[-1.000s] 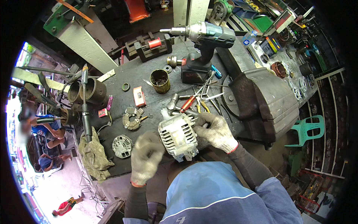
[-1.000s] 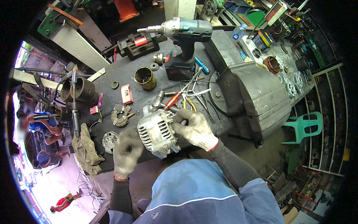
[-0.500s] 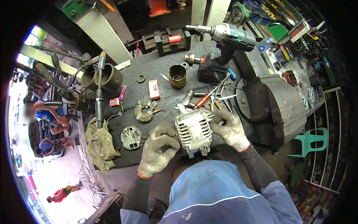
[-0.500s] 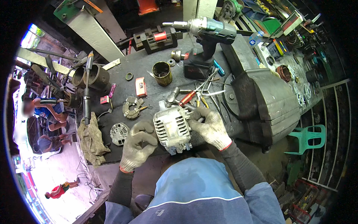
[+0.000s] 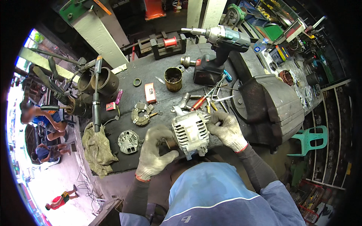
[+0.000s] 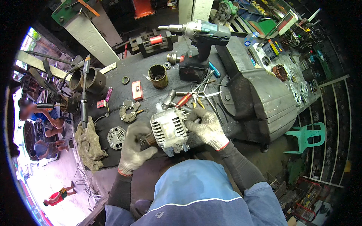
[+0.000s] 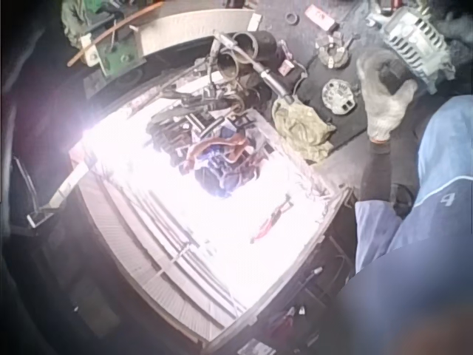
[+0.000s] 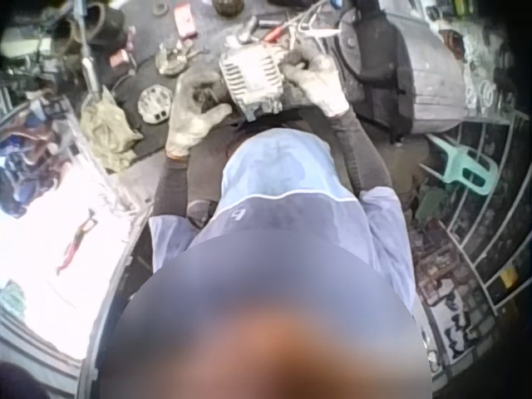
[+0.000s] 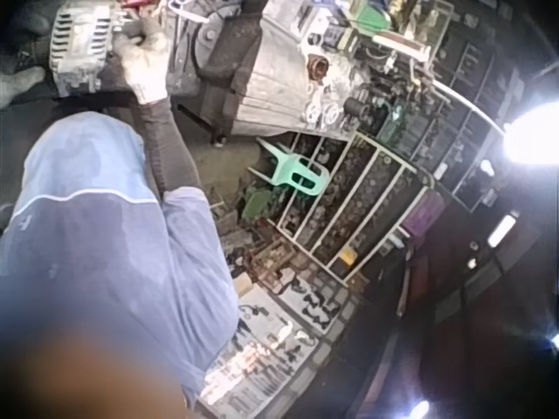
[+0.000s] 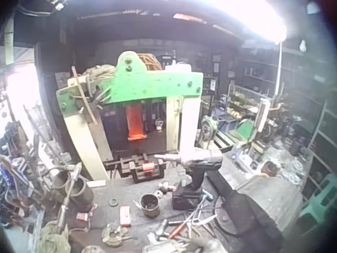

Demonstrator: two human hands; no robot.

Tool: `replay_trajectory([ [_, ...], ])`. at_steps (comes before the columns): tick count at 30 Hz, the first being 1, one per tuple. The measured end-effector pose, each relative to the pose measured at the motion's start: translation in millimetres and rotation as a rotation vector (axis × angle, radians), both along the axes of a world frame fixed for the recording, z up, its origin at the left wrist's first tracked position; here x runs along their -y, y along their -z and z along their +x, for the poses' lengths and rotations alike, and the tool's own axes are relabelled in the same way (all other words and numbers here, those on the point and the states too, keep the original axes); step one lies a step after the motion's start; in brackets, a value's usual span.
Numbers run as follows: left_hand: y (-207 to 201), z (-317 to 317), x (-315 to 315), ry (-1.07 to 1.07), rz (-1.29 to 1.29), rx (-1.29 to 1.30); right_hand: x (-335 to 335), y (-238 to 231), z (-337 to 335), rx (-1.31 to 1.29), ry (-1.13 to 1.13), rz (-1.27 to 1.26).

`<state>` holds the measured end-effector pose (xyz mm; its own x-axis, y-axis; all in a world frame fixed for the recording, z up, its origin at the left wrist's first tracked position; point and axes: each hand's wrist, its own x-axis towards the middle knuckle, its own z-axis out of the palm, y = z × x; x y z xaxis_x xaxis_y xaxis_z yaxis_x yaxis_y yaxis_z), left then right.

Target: The person grinds the surface of an alternator on a bench grinder, rotating it to treat multiple sides. Then they move to a workbench and disassemble the alternator by hand, removing the front housing and internal components.

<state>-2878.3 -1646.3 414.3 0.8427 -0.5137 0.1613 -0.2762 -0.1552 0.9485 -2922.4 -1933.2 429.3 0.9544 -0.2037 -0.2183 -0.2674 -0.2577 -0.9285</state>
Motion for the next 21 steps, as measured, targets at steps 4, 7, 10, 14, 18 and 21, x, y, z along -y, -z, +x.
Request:
replay_trajectory([
  [4, 0, 8, -4, -0.098, -0.137, -0.941, -3, -1, -1, -0.033, 0.033, 0.032],
  [7, 3, 11, -5, 0.067, 0.266, -0.215, -3, -1, -1, 0.005, 0.030, 0.016],
  [10, 7, 9, -4, 0.027, 0.129, 0.139, -1, -1, 0, -0.021, 0.015, -0.029],
  [14, 6, 5, -4, -0.133, 0.026, 0.011, -1, -3, -1, -0.035, 0.020, -0.033],
  [18, 4, 6, 1, -0.107, -0.130, -0.845, -5, -5, 0, -0.085, 0.058, -0.034],
  [21, 4, 9, -1, -0.031, 0.022, -0.714, -6, -5, 1, -0.090, 0.052, -0.078],
])
